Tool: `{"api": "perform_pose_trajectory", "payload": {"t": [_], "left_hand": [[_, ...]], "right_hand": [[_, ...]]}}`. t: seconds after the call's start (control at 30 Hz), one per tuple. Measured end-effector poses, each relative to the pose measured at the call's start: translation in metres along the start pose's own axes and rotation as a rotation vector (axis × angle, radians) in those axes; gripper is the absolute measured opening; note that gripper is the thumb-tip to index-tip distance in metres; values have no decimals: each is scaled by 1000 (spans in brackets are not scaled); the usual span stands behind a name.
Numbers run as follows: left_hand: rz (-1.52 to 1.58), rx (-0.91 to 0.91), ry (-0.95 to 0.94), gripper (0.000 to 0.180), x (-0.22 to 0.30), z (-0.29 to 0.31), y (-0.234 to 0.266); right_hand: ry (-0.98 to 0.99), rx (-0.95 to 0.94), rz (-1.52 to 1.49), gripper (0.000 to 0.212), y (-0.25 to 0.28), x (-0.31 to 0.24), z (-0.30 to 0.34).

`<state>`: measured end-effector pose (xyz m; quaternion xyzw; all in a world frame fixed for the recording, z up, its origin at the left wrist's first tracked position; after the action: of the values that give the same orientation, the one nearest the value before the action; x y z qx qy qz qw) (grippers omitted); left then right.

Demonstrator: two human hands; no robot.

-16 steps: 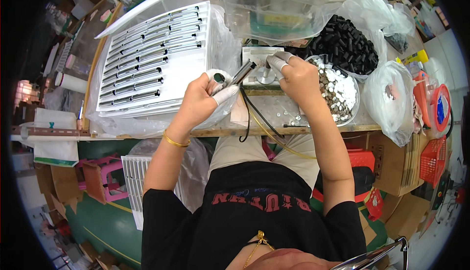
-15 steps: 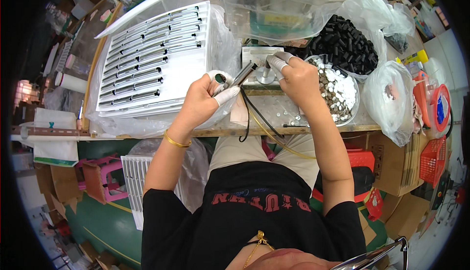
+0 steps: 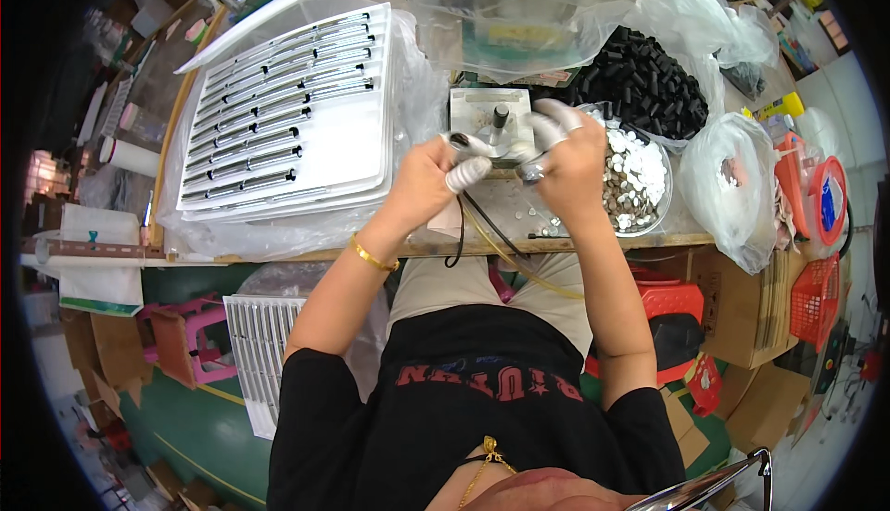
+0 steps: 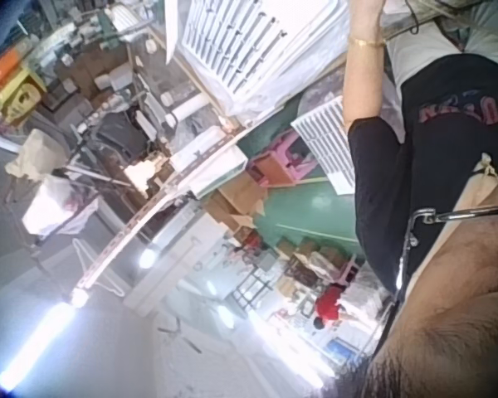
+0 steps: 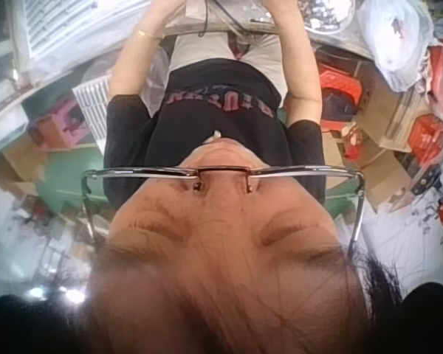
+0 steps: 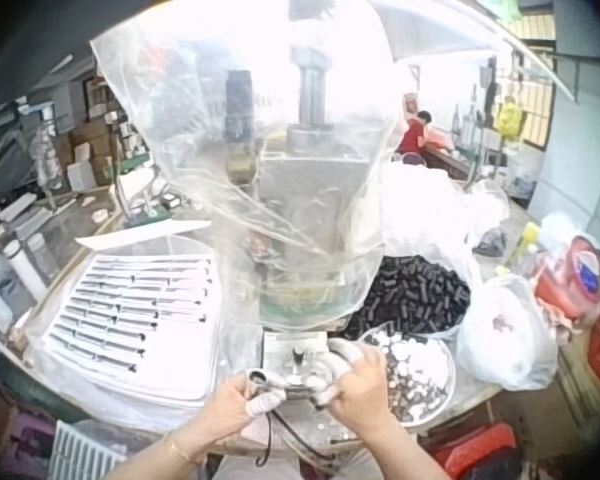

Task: The recorder is seen assembling small metal lighting fixture components, including inserting small white and brown electrical connectors into metal housings using a small press.

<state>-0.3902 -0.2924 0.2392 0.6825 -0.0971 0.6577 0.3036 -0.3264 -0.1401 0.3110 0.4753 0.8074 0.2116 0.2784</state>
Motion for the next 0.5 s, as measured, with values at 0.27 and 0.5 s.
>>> {"api": "perform_pose_trajectory", "payload": {"t": [0.27,0.5], "left_hand": [[-891,362,-339,46,-7,-35,-27],[-853,331,-389,37,-4,-33,-35]], "right_hand": [[-1167,292,-1301,57,-89,105,34],[-1036,231,-1379,40,-100,99,27]]}}
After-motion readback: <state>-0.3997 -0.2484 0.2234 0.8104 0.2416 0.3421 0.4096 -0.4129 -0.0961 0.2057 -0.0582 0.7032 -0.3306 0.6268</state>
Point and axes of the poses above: each hand's wrist, its own z-axis away from the middle knuckle, its own y-axis out of the back of the hand, x = y × z, the point moved 8 cm from there along -z, towards the middle knuckle, and after that the axes turned 4 degrees about -z, right-handed, at the moved point
